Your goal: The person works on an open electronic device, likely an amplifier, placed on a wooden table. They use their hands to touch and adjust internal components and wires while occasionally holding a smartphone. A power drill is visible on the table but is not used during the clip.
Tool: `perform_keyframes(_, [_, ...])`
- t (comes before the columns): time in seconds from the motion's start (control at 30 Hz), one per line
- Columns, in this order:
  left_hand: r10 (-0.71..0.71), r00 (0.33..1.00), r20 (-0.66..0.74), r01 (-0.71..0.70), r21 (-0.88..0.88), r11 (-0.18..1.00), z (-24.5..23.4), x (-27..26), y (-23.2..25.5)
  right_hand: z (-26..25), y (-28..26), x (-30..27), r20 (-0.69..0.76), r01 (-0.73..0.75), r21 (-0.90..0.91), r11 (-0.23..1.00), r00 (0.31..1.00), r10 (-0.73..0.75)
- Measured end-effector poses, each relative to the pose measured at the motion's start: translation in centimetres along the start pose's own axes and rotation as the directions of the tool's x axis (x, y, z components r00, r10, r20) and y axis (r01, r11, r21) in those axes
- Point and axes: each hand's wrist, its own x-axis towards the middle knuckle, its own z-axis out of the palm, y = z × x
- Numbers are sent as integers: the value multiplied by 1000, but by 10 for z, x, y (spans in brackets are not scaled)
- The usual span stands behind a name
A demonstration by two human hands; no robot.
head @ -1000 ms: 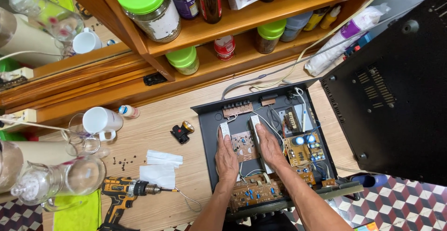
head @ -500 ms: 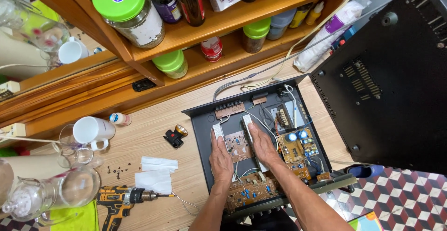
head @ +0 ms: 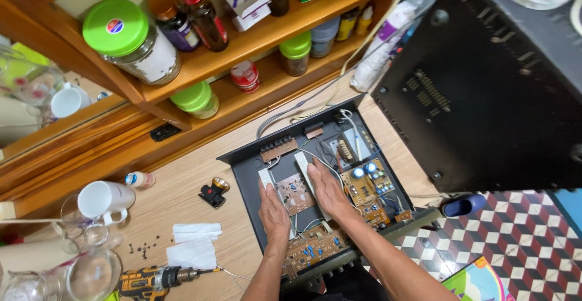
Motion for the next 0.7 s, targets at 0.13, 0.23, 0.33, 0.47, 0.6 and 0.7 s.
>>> perform_keyframes(0.13, [-113, 993, 45, 112, 35, 993, -7, -3, 15, -31, -2, -74, -189, 246, 1, 969, 952, -242])
perform_keyframes(0.23, [-18, 999, 32, 17, 15, 1000, -5, 1, 5, -62, 54, -126, -408, 228, -13, 974, 888, -213])
perform_keyframes(0.33, [29, 998, 53, -31, 36, 999, -7, 3, 3, -92, 78, -191, -562, -24, 93, 995, 824, 72])
perform_keyframes(0.47, [105, 993, 53, -108, 67, 992, -6, 7, -2, -99, 122, -239, -676, -157, 402, 902, 613, 408])
perform_keyframes(0.6, [82, 994, 75, -89, 92, 992, -14, 2, 10, -76, 236, -260, -574, -402, 460, 792, 545, 610])
perform_keyframes(0.7, [99, 991, 88, -108, 106, 989, -18, 12, 4, -32, 412, -237, -585, -472, 398, 787, 531, 614])
